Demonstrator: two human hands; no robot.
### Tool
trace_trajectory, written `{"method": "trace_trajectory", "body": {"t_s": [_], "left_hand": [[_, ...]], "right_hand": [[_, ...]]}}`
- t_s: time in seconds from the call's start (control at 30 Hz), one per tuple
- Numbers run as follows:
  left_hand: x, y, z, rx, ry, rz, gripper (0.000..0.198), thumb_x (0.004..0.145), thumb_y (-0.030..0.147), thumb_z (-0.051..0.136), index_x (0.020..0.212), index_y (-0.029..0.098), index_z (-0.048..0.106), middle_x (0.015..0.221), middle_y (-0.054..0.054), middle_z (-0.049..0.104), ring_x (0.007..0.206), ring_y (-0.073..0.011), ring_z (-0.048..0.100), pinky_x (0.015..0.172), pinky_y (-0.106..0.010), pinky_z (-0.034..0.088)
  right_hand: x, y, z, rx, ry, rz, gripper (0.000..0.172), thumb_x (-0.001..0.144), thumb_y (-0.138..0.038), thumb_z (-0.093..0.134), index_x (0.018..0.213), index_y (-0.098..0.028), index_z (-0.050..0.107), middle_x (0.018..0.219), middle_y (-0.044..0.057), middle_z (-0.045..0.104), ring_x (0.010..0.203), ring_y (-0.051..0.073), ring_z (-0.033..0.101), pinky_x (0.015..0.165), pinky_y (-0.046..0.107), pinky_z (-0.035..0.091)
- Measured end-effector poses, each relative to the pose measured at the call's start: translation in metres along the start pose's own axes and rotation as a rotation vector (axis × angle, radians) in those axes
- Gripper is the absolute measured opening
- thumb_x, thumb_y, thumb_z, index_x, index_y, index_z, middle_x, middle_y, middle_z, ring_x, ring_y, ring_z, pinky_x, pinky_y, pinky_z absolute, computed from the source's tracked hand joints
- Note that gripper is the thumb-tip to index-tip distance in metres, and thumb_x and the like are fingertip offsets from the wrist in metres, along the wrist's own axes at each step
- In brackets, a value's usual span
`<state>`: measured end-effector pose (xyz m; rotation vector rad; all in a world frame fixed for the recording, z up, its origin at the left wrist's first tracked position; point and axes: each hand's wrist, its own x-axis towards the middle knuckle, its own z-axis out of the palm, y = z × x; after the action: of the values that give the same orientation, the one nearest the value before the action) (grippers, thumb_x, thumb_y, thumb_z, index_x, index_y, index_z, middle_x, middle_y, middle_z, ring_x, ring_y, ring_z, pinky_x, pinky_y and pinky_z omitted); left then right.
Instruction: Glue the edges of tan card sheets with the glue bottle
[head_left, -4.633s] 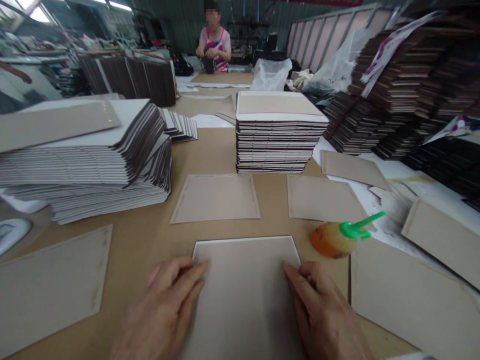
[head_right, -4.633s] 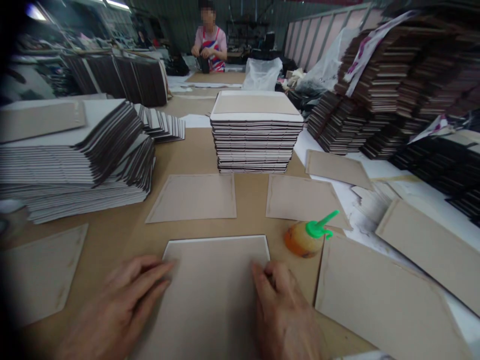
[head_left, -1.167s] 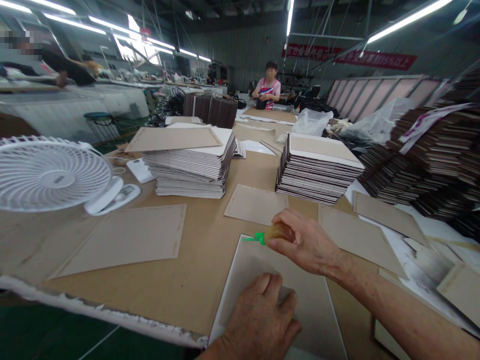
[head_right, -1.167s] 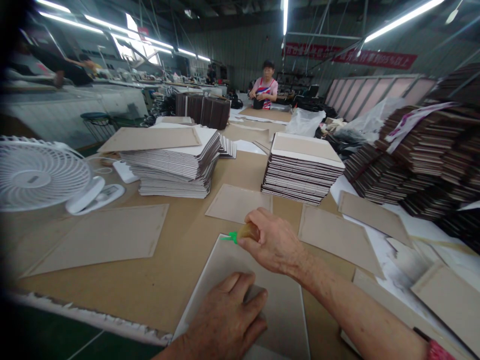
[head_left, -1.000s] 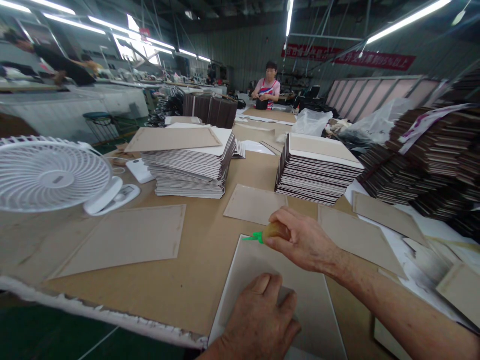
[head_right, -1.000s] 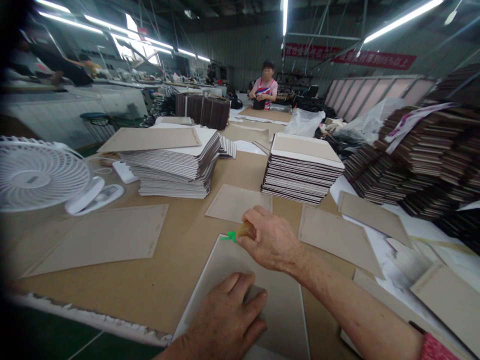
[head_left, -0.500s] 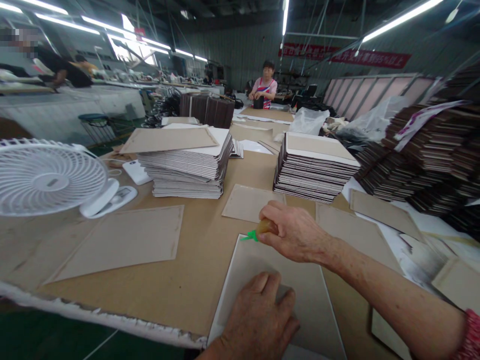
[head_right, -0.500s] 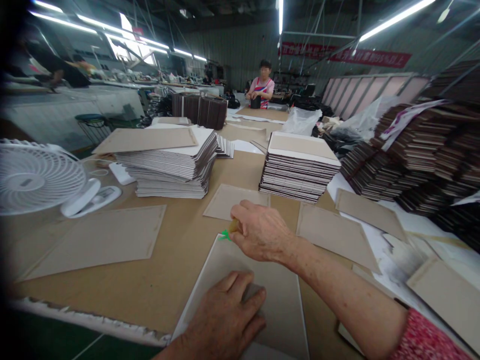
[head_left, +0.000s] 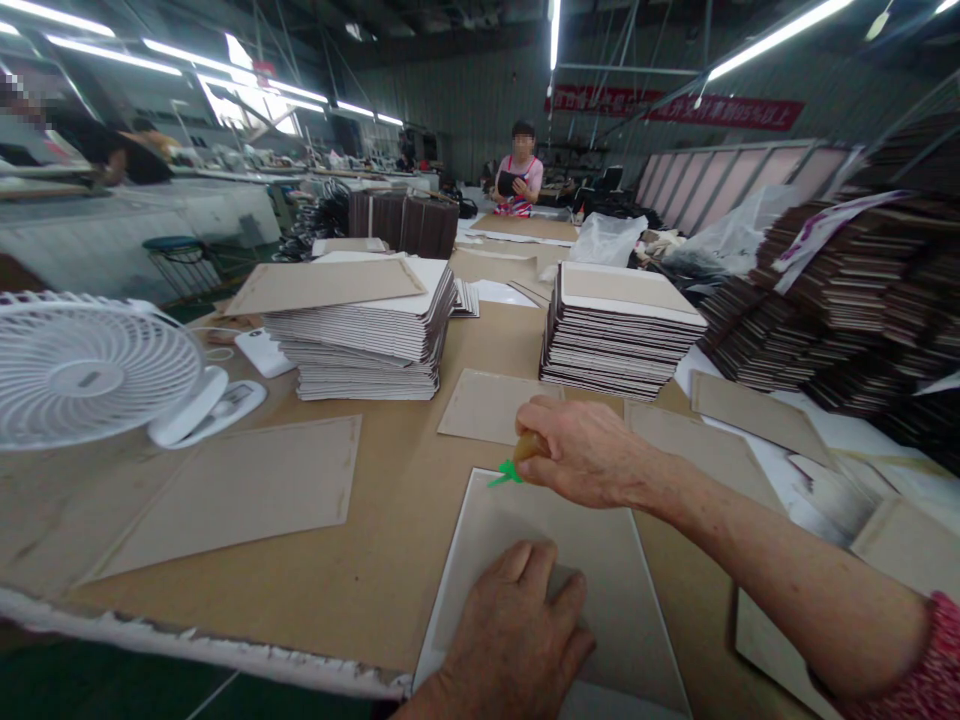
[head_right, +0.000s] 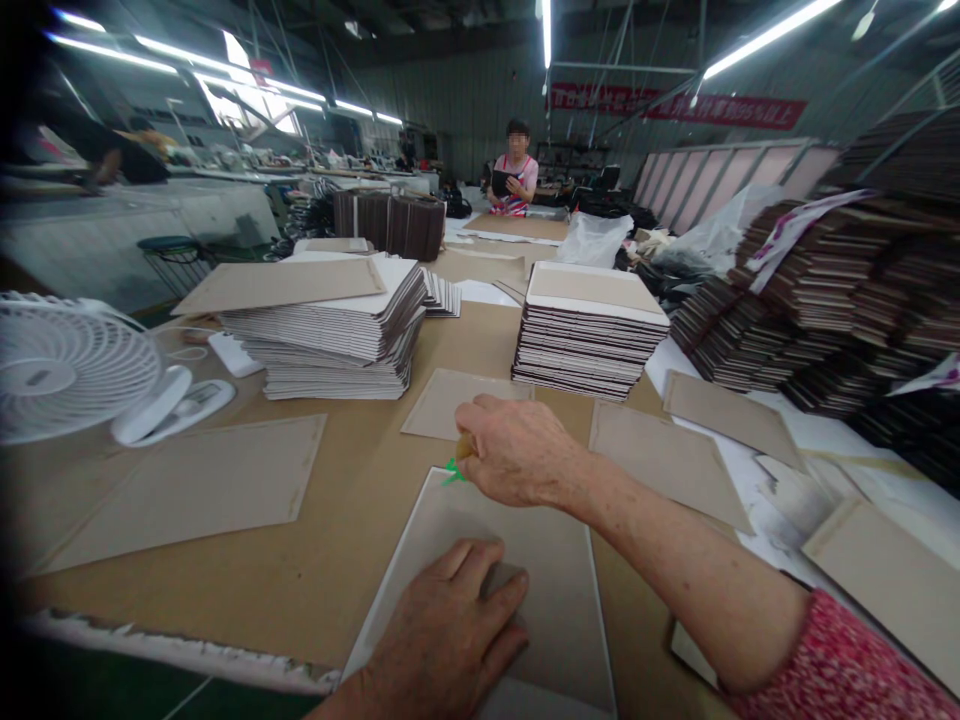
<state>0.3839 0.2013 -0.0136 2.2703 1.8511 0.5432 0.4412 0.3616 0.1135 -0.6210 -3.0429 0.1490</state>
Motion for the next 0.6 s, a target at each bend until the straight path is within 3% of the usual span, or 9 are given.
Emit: {"method": "trace_trajectory", "body": {"t_s": [0.6], "left_hand": [[0.0019,0.0012,-0.0018,0.025,-0.012,-0.002,0.035,0.091,0.044,0.054,0.12,0.025,0.06,0.121,-0.011,0.057,0.109,-0.0269,0.051,0.091,-0.041,0.049]], "right_hand": [[0.0023,-0.002,-0.0006,-0.058,0.007,-0.036,0.015,0.084,-0.031,0.055,0.093,-0.02,0.056,0.098,0.005,0.064,0.076,0.018,0.058,0.056,0.028,0.027]]}}
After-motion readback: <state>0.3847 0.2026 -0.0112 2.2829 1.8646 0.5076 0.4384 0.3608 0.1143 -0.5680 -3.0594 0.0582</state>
